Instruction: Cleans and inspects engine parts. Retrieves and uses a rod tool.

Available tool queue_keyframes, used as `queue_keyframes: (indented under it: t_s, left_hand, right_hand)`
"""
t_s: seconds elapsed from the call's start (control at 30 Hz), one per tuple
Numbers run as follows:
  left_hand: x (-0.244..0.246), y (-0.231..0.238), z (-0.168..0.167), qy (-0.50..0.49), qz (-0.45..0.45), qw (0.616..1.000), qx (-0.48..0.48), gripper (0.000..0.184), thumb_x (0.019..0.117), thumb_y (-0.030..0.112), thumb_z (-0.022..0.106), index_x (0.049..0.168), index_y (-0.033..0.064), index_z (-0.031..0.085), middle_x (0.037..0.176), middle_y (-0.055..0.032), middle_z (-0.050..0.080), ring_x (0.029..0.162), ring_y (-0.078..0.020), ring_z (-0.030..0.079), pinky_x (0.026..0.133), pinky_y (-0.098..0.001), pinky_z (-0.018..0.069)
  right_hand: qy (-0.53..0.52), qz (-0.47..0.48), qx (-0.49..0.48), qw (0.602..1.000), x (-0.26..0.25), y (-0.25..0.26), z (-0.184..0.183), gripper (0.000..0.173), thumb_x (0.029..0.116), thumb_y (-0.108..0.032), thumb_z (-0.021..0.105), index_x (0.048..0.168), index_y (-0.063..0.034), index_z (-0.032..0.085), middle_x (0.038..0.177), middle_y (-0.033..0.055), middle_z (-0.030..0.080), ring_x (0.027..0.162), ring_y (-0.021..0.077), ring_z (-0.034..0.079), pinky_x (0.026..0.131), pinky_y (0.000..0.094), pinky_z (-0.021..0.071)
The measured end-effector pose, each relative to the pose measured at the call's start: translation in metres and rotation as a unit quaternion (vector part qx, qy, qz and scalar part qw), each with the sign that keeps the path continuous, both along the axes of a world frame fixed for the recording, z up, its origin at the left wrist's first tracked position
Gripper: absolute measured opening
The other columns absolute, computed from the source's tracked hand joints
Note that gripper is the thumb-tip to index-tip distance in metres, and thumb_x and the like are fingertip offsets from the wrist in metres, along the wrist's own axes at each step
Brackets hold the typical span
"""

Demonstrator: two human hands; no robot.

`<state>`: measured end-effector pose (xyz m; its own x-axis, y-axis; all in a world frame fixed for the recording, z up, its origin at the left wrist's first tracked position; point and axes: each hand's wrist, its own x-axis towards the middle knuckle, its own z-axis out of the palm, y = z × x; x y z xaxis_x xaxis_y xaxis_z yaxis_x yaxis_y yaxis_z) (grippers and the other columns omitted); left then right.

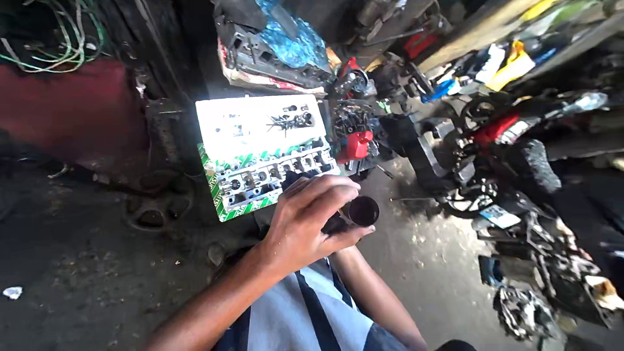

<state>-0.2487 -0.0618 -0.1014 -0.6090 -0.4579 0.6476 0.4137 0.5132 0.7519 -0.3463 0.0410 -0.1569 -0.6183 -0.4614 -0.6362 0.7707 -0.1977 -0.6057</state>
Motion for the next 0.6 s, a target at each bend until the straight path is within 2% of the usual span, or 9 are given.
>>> queue_keyframes:
  t_s: [0.03,0.07,0.1,0.17,0.23,0.3,0.4,0.53,0.6]
  left_hand:
    - [0.003,0.004,0.005,-0.007,0.004,1.0,-0.019,0.035,0.0925,0.038,0.074,0.105,0.005,0.071,0.107,-0.0111,0.077,0.099,-0.0169,0.073,0.085,-0.0308,0.0569]
    - [0.005,0.008,0.009,-0.007,0.01,0.999,-0.031,0.035,0.094,0.039,0.071,0.104,0.0056,0.07,0.104,-0.0109,0.078,0.098,-0.0175,0.073,0.086,-0.0311,0.0556]
    - [0.006,0.012,0.012,0.001,0.013,0.999,-0.035,0.034,0.0947,0.038,0.07,0.103,0.0049,0.069,0.101,-0.0117,0.078,0.097,-0.0182,0.073,0.086,-0.0308,0.0553]
    - [0.01,0.012,0.016,0.026,0.017,0.999,-0.027,0.036,0.094,0.038,0.071,0.104,0.0036,0.067,0.1,-0.0131,0.077,0.095,-0.0183,0.072,0.087,-0.0294,0.0551]
    - [0.015,0.004,0.017,0.046,0.024,0.998,-0.023,0.038,0.0895,0.035,0.077,0.106,0.0033,0.063,0.1,-0.0121,0.075,0.094,-0.0176,0.071,0.086,-0.0291,0.0574]
    - [0.017,-0.004,0.019,0.039,0.055,0.996,-0.055,0.038,0.0868,0.034,0.079,0.105,0.0041,0.063,0.098,-0.0106,0.074,0.092,-0.0165,0.07,0.083,-0.0287,0.0574]
    - [0.014,-0.012,0.022,0.003,0.102,0.986,-0.132,0.034,0.0845,0.032,0.081,0.101,0.0059,0.065,0.096,-0.0093,0.074,0.09,-0.0156,0.07,0.083,-0.0278,0.0561]
    - [0.011,-0.007,0.015,-0.017,0.144,0.964,-0.221,0.029,0.0859,0.03,0.08,0.097,0.0066,0.066,0.093,-0.0105,0.074,0.083,-0.0182,0.068,0.078,-0.0301,0.0539]
    - [0.008,0.001,0.009,-0.021,0.146,0.958,-0.246,0.028,0.0872,0.028,0.078,0.097,0.0054,0.066,0.093,-0.0118,0.074,0.081,-0.02,0.068,0.077,-0.0318,0.0544]
  right_hand:
    - [-0.012,0.003,-0.018,1.0,0.006,-0.002,0.013,0.035,0.109,-0.002,0.02,0.101,-0.0005,0.054,0.076,0.0018,0.064,0.068,0.0016,0.062,0.064,0.0166,0.0531]
    - [-0.055,-0.019,0.001,0.998,0.008,-0.011,0.031,0.036,0.1078,-0.002,0.023,0.092,-0.0032,0.055,0.066,0.0,0.06,0.058,0.0006,0.057,0.058,0.0148,0.0491]
    - [-0.086,-0.025,-0.017,0.996,0.005,-0.013,0.03,0.038,0.1091,-0.005,0.022,0.088,-0.0067,0.053,0.061,-0.0026,0.056,0.052,-0.0003,0.053,0.054,0.0135,0.047]
    - [-0.122,-0.042,-0.096,0.987,-0.011,-0.008,-0.001,0.04,0.1126,-0.021,0.022,0.087,-0.0123,0.051,0.056,-0.0078,0.05,0.045,-0.001,0.049,0.047,0.0131,0.0442]
    - [-0.13,-0.09,-0.173,0.972,-0.028,-0.007,-0.025,0.039,0.112,-0.023,0.027,0.086,-0.0123,0.054,0.056,-0.0088,0.049,0.042,-0.0011,0.045,0.043,0.0117,0.0409]
    - [-0.093,-0.123,-0.208,0.966,-0.049,-0.01,-0.029,0.038,0.111,-0.023,0.029,0.086,-0.0127,0.057,0.058,-0.0079,0.051,0.042,-0.001,0.044,0.043,0.0112,0.0396]
    - [0.004,-0.111,-0.177,0.978,-0.082,-0.011,-0.02,0.039,0.1118,-0.027,0.032,0.084,-0.0154,0.057,0.059,-0.0073,0.053,0.044,-0.0001,0.045,0.043,0.0121,0.0403]
    - [0.122,-0.082,-0.153,0.977,-0.117,-0.01,-0.018,0.041,0.113,-0.034,0.025,0.09,-0.0206,0.056,0.065,-0.0105,0.053,0.047,-0.0018,0.045,0.045,0.0114,0.0392]
    - [0.165,-0.082,-0.148,0.972,-0.13,-0.018,-0.017,0.043,0.1136,-0.033,0.022,0.088,-0.0202,0.054,0.062,-0.0107,0.052,0.047,-0.0011,0.044,0.046,0.0127,0.0384]
